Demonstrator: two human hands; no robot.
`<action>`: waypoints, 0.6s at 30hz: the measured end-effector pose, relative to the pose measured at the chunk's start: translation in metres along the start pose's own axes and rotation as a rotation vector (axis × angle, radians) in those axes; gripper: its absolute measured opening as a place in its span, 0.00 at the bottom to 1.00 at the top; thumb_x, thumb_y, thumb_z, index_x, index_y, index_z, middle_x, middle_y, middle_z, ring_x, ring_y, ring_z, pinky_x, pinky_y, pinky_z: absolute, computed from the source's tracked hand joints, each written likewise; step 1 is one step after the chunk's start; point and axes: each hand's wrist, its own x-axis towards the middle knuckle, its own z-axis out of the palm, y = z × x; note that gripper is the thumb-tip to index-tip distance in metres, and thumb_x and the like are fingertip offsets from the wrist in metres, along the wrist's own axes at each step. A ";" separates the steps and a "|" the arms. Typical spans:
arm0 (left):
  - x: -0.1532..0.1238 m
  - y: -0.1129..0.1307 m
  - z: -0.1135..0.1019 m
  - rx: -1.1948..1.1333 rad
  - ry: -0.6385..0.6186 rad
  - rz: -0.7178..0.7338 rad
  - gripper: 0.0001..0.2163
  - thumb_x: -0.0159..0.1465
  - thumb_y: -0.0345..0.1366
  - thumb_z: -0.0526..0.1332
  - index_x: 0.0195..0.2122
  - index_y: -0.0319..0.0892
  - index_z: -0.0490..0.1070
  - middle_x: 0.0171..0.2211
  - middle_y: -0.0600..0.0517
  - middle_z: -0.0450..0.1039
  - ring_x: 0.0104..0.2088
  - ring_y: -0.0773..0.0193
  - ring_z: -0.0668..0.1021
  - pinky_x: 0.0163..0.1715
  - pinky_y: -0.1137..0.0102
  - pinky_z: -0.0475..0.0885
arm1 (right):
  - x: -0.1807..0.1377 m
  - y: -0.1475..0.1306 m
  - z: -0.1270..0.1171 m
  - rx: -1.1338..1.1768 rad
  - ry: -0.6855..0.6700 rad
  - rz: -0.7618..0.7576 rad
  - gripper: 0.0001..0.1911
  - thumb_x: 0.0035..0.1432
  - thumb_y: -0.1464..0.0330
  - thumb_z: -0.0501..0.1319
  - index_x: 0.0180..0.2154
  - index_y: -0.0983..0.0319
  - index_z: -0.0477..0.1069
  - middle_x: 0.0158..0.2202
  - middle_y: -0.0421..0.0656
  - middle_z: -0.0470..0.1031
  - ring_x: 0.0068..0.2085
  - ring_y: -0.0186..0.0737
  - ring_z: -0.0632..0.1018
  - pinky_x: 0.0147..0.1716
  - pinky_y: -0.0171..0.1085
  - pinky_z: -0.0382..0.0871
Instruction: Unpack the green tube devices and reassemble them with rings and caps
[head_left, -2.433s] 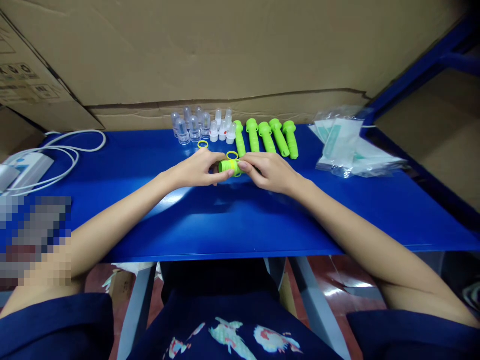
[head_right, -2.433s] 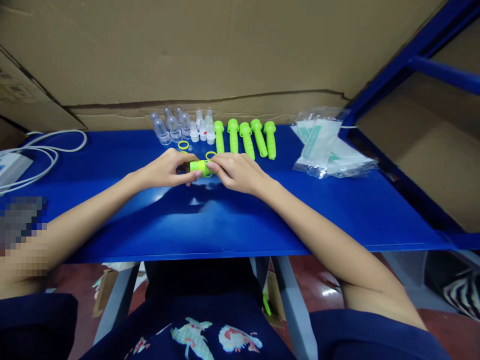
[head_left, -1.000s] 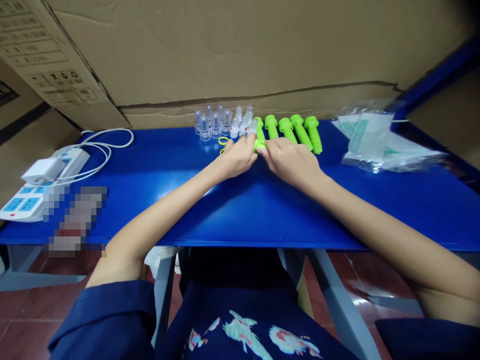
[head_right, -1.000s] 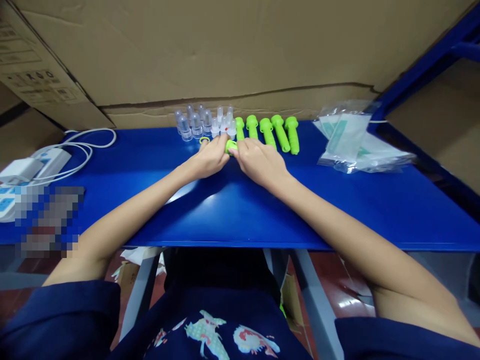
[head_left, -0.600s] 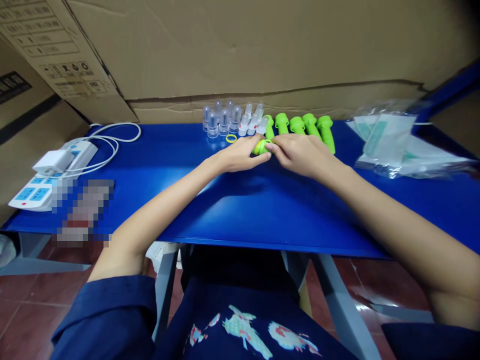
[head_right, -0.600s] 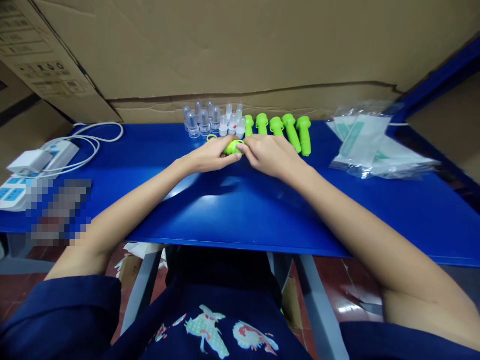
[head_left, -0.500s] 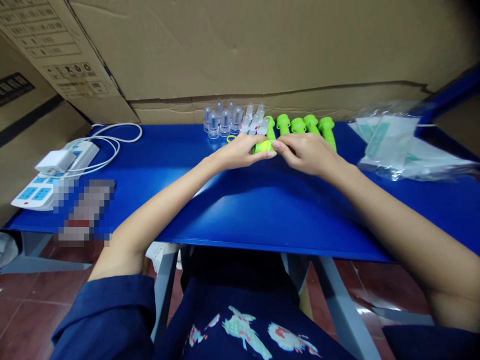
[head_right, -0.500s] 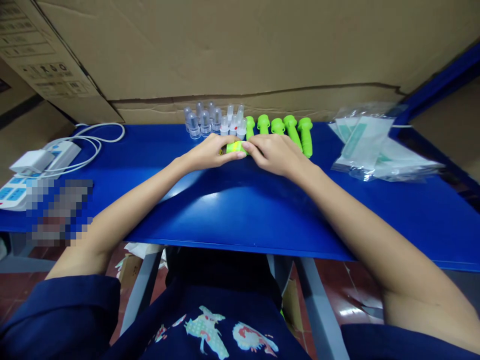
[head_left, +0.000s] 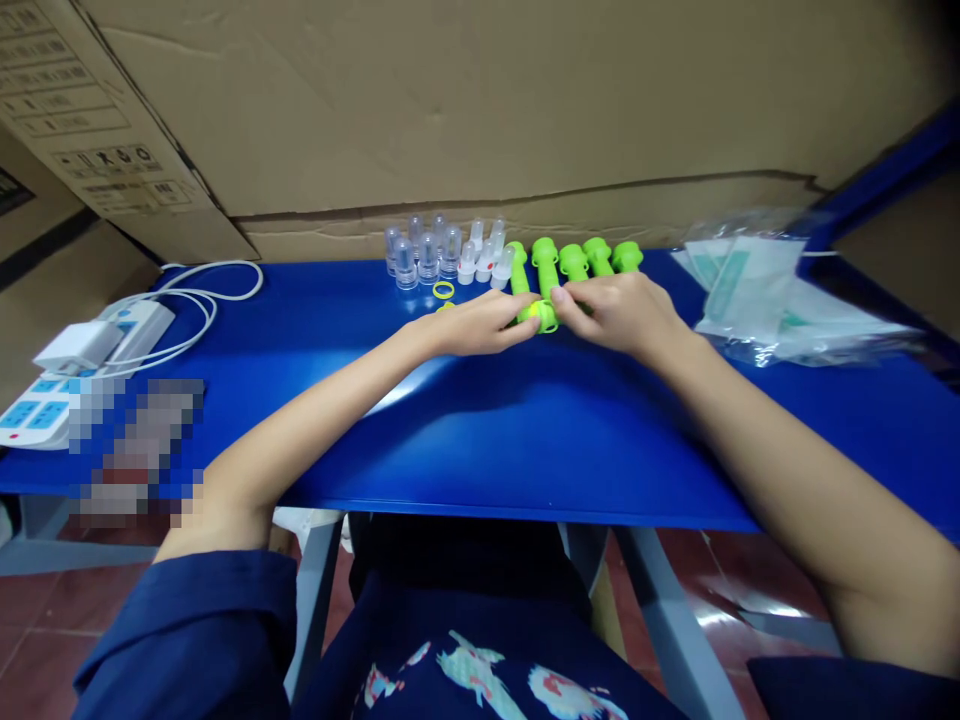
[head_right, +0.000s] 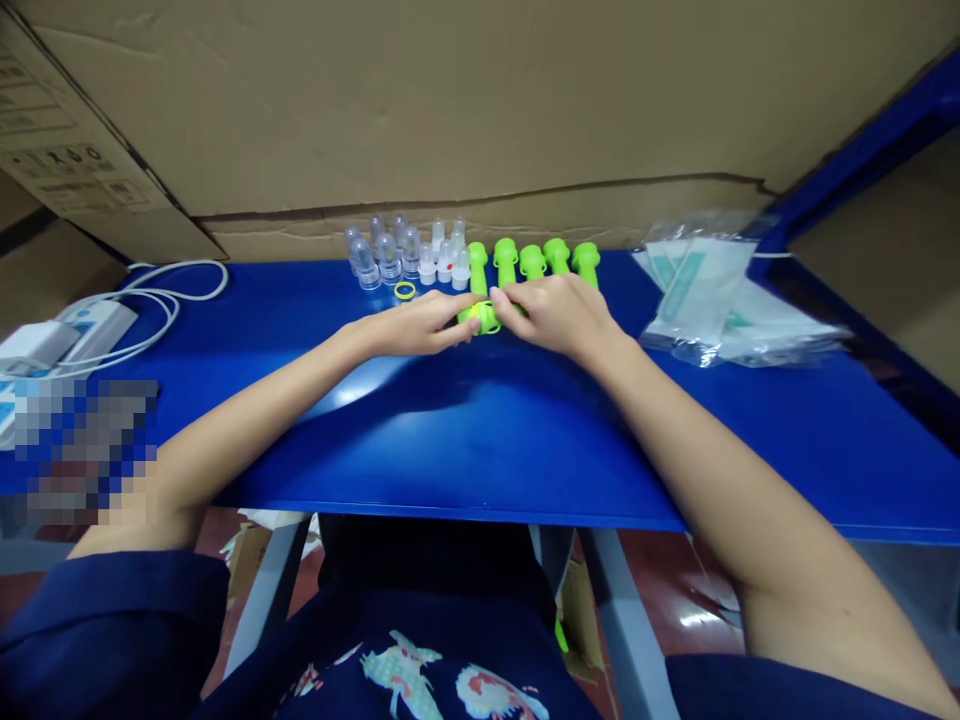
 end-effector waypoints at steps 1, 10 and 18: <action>0.002 0.001 0.000 0.044 -0.016 -0.037 0.17 0.77 0.41 0.48 0.52 0.36 0.72 0.39 0.43 0.80 0.36 0.59 0.79 0.40 0.66 0.70 | 0.000 -0.002 0.000 0.003 0.002 0.006 0.28 0.75 0.56 0.46 0.35 0.68 0.75 0.33 0.54 0.78 0.42 0.55 0.81 0.41 0.45 0.70; 0.004 0.004 0.008 0.386 0.226 -0.407 0.23 0.74 0.39 0.57 0.66 0.29 0.62 0.51 0.32 0.78 0.53 0.46 0.82 0.56 0.60 0.73 | -0.010 -0.041 -0.004 0.051 0.099 0.077 0.25 0.76 0.55 0.50 0.44 0.69 0.75 0.42 0.60 0.80 0.47 0.61 0.80 0.43 0.50 0.72; -0.003 0.032 0.000 0.613 0.086 -0.550 0.21 0.77 0.33 0.46 0.61 0.21 0.66 0.49 0.25 0.78 0.55 0.40 0.83 0.58 0.56 0.72 | -0.018 -0.068 -0.006 -0.004 0.010 0.069 0.18 0.73 0.68 0.53 0.51 0.75 0.75 0.48 0.66 0.80 0.50 0.60 0.80 0.46 0.47 0.73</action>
